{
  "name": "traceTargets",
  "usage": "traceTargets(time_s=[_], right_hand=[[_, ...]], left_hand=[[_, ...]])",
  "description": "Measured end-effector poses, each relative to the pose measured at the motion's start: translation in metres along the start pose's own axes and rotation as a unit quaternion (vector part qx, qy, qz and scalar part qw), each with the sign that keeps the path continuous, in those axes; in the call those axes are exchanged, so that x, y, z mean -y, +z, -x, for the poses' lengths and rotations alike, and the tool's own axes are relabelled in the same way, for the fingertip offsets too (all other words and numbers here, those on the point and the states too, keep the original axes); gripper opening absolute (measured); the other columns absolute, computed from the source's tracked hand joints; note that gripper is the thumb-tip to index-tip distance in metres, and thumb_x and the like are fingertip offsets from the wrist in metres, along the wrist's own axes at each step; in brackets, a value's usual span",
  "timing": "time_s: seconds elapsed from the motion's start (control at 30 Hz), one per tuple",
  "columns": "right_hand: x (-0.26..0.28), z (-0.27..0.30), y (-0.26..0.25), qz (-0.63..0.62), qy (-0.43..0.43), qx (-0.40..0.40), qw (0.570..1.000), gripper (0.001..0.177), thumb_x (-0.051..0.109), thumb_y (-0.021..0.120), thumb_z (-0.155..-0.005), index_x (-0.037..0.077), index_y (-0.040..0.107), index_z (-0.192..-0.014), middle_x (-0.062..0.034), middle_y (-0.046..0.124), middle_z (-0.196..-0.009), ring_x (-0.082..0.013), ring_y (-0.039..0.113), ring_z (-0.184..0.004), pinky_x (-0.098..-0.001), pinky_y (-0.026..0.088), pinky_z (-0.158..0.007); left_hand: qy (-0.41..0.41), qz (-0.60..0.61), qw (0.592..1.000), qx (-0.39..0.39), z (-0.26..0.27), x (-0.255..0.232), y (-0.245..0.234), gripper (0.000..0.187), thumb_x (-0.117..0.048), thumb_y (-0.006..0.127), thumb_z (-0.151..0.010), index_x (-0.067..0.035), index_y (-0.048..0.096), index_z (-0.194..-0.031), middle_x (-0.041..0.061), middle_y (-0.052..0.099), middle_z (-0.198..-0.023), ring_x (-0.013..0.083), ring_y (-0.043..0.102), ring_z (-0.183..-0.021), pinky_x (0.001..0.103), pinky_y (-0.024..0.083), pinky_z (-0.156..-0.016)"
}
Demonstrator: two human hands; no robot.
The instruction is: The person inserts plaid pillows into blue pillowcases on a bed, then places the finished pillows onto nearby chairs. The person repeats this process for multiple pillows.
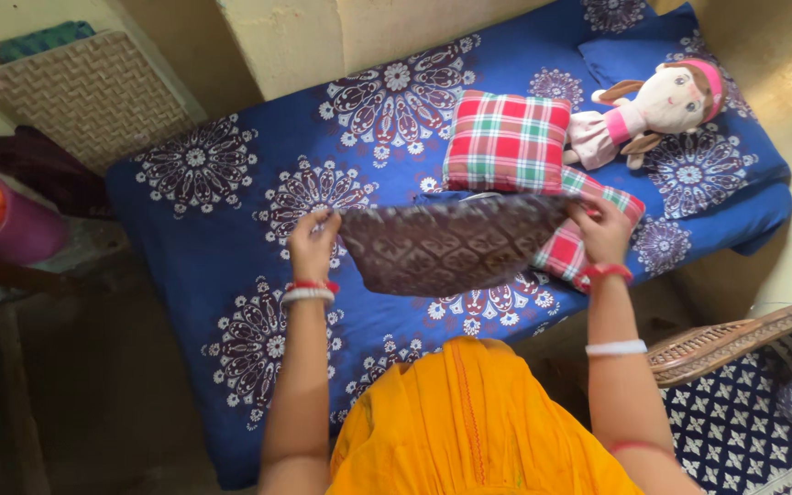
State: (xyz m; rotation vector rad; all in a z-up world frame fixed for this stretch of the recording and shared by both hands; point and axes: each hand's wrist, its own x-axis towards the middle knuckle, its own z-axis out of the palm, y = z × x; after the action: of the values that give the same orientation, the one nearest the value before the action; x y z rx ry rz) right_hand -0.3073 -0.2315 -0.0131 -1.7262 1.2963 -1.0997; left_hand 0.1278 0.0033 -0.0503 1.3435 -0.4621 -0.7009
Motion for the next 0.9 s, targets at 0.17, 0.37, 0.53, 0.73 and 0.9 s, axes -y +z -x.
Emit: traceTargets(time_s=[0.17,0.37,0.53,0.73,0.9], right_hand=[[-0.005,-0.073,0.106,-0.106,0.093,0.062,0.988,0.016,0.011,0.07,-0.093,-0.003,0.073,-0.101,-0.0115,0.071,-0.081,-0.0188,0.072,-0.071,-0.0277,0.058,-0.058],[-0.007,-0.097,0.164,-0.275,0.1,0.055,0.955,0.018,0.013,0.053,-0.093,0.008,0.07,-0.097,-0.0075,0.078,-0.088,-0.0167,0.079,-0.08,-0.024,0.06,-0.06],[-0.068,-0.057,0.188,-0.046,0.143,0.082,0.985,0.016,0.018,0.068,-0.101,0.003,0.074,-0.099,-0.0147,0.071,-0.085,-0.0182,0.065,-0.069,-0.0279,0.053,-0.062],[-0.144,0.01,0.188,0.141,0.225,0.314,0.911,0.033,0.01,0.078,-0.084,0.003,0.076,-0.117,-0.0142,0.078,-0.107,-0.0194,0.073,-0.091,-0.029,0.057,-0.077],[-0.168,0.032,0.161,0.084,0.405,0.331,0.849,0.036,0.014,0.075,-0.088,0.01,0.072,-0.124,-0.0072,0.076,-0.11,-0.0185,0.07,-0.091,-0.0338,0.055,-0.071]], left_hand=[[-0.005,0.072,0.997,0.015,-0.082,-0.02,-0.007,0.011,-0.016,0.068,-0.096,-0.005,0.068,-0.097,0.001,0.068,-0.083,0.0077,0.067,-0.065,0.021,0.052,-0.059],[0.103,0.045,0.991,-0.071,-0.111,-0.005,-0.03,0.017,-0.012,0.075,-0.096,-0.004,0.063,-0.087,0.001,0.066,-0.084,0.0087,0.063,-0.073,0.023,0.057,-0.07],[0.086,-0.07,0.987,-0.113,-0.074,0.094,-0.058,0.019,0.007,0.071,-0.082,-0.008,0.061,-0.086,-0.002,0.063,-0.083,0.0068,0.058,-0.071,0.022,0.049,-0.067],[-0.053,-0.305,0.95,-0.05,0.007,0.199,-0.06,0.031,0.013,0.062,-0.068,-0.007,0.074,-0.088,0.007,0.076,-0.09,0.0139,0.071,-0.084,0.03,0.057,-0.079],[-0.128,-0.295,0.946,-0.025,0.037,0.223,-0.009,0.03,0.009,0.064,-0.074,-0.009,0.076,-0.094,0.006,0.078,-0.094,0.0207,0.073,-0.086,0.033,0.059,-0.081]])
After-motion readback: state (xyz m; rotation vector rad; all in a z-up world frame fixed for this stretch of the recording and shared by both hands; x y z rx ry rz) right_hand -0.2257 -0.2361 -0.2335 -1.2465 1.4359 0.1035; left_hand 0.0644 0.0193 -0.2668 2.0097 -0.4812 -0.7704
